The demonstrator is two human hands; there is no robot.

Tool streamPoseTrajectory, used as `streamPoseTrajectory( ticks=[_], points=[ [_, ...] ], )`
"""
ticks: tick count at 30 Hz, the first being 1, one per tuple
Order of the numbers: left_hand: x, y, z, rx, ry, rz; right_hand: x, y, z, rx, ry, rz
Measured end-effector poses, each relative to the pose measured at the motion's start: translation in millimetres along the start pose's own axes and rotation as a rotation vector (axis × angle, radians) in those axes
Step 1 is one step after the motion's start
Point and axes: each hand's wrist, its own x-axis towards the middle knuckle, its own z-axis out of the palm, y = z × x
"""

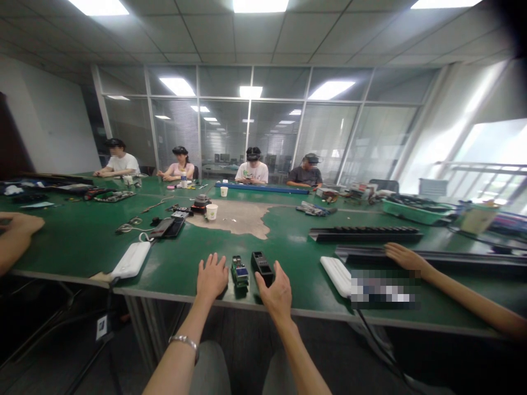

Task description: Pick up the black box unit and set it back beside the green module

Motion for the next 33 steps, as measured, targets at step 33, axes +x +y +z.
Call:
streamPoseTrajectory(
  ticks=[33],
  points=[
    [-1,-1,-1.2,0.015,0.01,0.013,11,-103,-15,-0.012,-0.125,-0.01]
  ],
)
